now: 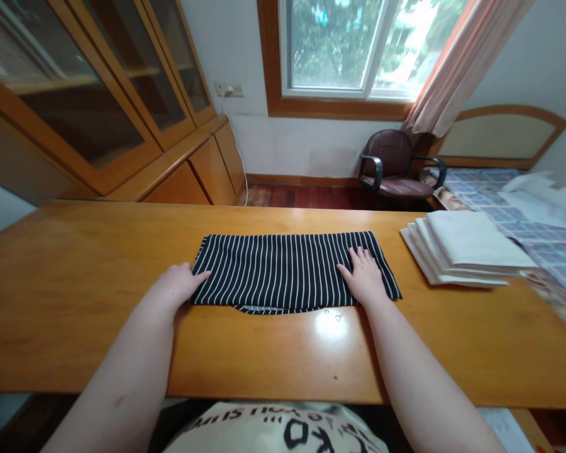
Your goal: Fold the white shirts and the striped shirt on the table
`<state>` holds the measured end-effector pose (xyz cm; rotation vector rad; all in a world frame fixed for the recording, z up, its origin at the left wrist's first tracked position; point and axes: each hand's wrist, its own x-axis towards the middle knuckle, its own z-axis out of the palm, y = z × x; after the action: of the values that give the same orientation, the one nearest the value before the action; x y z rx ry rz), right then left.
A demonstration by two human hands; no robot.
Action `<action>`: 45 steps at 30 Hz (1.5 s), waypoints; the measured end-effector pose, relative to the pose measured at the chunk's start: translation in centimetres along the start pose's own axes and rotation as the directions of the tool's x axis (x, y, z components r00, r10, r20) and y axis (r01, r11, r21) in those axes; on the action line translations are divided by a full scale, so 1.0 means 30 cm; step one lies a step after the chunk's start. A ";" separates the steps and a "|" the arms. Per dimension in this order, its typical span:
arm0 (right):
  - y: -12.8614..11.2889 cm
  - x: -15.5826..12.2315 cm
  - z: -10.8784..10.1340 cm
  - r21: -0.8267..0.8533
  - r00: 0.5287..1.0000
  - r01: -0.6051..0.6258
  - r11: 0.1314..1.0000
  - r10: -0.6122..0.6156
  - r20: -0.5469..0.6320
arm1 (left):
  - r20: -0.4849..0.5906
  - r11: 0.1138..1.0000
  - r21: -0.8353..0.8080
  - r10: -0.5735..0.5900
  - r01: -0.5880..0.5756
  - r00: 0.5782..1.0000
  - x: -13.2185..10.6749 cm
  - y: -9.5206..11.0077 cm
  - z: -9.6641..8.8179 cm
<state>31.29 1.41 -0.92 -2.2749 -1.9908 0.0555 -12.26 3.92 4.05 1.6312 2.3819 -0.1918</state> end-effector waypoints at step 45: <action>-0.306 -0.054 -0.001 0.977 0.965 -0.180 -0.114 0.174 0.198 | -0.018 0.533 -0.562 0.757 -0.632 0.654 -0.370 0.602 0.145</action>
<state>22.02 1.00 0.06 -1.2673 -0.7556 1.1760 8.90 -0.52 3.48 1.9708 1.2493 0.3818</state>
